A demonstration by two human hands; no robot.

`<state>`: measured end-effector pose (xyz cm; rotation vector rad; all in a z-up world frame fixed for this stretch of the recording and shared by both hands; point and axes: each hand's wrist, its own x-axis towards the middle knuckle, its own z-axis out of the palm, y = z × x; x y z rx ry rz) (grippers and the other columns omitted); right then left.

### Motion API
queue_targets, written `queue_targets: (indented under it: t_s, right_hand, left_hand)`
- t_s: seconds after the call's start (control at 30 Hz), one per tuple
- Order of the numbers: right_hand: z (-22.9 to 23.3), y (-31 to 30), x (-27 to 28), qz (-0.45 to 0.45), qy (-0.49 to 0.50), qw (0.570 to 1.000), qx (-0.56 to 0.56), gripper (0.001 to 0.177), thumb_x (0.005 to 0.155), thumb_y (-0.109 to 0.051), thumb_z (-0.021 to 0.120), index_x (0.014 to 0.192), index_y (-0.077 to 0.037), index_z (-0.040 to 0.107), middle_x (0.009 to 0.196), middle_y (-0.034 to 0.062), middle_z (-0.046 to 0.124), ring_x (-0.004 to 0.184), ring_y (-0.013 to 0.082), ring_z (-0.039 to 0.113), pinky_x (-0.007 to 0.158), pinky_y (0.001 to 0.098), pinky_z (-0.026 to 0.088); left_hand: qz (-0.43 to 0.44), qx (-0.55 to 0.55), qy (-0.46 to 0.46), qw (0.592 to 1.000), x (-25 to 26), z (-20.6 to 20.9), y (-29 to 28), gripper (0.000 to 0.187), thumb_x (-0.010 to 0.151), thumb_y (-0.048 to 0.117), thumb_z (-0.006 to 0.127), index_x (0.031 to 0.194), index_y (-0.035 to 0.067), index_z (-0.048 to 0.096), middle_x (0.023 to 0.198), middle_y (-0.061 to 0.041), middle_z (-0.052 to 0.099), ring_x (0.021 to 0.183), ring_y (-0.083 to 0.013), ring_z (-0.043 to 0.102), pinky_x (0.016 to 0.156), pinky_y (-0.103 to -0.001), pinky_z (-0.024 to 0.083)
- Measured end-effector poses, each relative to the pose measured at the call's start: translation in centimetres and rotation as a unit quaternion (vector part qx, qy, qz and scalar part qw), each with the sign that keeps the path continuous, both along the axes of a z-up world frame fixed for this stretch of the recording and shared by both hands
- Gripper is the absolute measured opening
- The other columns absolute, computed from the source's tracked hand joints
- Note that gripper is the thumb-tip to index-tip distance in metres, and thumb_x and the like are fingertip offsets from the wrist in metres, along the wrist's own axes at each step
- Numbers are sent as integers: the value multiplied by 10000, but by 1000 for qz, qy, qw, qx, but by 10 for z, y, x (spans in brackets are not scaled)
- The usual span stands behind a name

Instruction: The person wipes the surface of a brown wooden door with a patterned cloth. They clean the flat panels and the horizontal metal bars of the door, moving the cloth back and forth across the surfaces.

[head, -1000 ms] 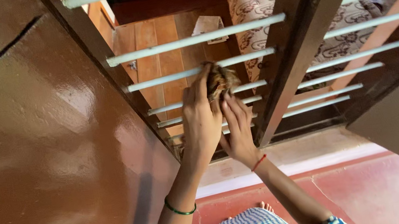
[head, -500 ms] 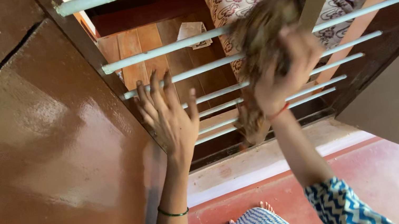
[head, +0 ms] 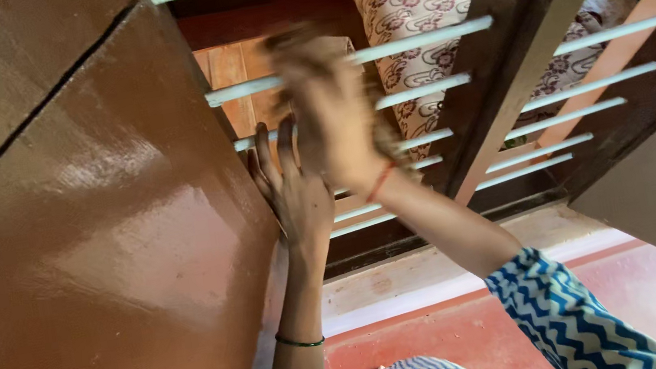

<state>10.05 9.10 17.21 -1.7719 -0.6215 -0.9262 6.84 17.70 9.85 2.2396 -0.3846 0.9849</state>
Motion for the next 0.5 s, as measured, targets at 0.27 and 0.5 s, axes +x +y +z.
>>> queue_targets:
  t_s: [0.27,0.5]
  right_hand:
    - [36,16,-25,-48,-133,951,-274,608,841,96,594,1442,70,507,1493,210,537,1449,361,493,1266,425,409]
    - [28,44,4,-303,-193,813,-458,509,900,-173,578,1334,92,580,1242,262,623,1220,378,577,1192,451,362]
  left_hand:
    - [-23,-55,8,998,22,-23,6,666,1020,197,651,1579,64,314,1565,-164,453,1484,-324,424,1219,-453,349]
    - [-43,-6,26,999,28,-49,6,583,998,148,618,1529,82,387,1586,-159,392,1512,-368,340,1214,-502,326]
